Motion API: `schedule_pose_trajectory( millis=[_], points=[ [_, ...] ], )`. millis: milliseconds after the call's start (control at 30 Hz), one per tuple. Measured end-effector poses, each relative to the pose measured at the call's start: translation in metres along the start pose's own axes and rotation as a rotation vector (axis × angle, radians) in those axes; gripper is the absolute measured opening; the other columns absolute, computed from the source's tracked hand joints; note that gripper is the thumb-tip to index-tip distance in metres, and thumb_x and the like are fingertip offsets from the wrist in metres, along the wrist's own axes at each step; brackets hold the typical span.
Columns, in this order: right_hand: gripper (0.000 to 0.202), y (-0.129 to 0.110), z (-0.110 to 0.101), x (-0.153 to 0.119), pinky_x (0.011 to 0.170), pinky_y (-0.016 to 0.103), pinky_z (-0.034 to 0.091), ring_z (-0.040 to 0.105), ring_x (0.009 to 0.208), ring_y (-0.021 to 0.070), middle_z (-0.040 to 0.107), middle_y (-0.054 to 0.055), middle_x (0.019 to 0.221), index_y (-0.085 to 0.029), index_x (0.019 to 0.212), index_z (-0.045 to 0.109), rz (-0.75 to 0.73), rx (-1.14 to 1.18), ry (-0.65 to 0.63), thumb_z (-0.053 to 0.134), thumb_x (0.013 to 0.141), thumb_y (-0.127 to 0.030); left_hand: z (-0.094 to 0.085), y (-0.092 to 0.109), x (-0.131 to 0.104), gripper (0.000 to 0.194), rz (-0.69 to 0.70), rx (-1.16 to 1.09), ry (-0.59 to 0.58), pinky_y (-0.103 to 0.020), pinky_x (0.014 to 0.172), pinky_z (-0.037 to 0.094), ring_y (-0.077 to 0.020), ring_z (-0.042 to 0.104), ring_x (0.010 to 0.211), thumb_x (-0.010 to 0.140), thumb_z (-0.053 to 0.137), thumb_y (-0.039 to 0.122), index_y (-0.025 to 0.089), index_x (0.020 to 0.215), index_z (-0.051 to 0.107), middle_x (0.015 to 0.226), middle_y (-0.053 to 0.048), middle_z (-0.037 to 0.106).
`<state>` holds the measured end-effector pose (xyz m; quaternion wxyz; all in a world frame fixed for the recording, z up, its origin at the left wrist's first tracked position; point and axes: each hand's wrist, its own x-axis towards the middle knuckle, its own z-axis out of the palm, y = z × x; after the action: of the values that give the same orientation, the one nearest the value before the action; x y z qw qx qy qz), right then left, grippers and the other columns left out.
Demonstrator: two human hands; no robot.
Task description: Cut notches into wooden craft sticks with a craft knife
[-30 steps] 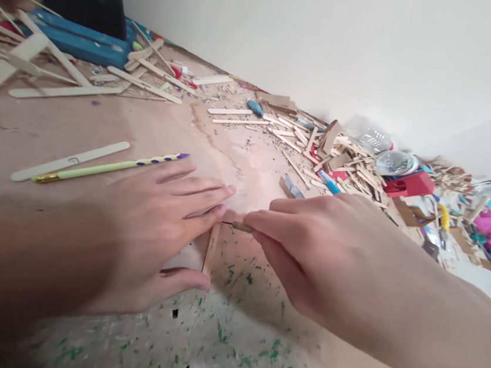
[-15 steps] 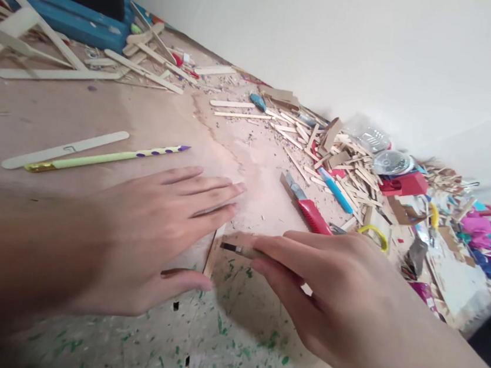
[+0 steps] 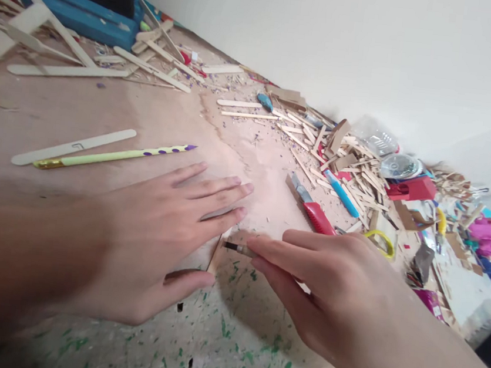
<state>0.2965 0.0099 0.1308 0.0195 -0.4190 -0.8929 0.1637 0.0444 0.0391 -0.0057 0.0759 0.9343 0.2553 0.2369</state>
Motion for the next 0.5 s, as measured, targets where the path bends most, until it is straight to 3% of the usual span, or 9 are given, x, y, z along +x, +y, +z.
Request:
schedule_pose_trajectory(
  millis=[267,500],
  points=[
    [0.027,0.002,-0.003,-0.003,0.053,0.033,0.044,0.072,0.061,0.0116,0.081,0.002,0.086,-0.022,0.134,0.087,-0.035,-0.052,-0.059,0.062,0.123,-0.022,0.002,-0.002,0.001,0.080,-0.001,-0.028,-0.031,-0.069,0.144,0.036,-0.0406,0.054,0.172,0.111,0.043,0.064,0.011,0.164,0.071,0.185,-0.024,0.054],
    [0.028,0.005,-0.004,0.000,0.055,0.031,0.042,0.068,0.058,0.0090,0.078,-0.002,0.083,-0.025,0.135,0.084,-0.084,-0.112,-0.051,0.058,0.127,-0.029,-0.009,-0.001,0.010,0.087,-0.049,-0.097,-0.214,-0.071,0.148,0.029,-0.0424,0.042,0.180,0.108,0.046,0.067,0.013,0.175,0.062,0.193,-0.021,0.039]
  ],
)
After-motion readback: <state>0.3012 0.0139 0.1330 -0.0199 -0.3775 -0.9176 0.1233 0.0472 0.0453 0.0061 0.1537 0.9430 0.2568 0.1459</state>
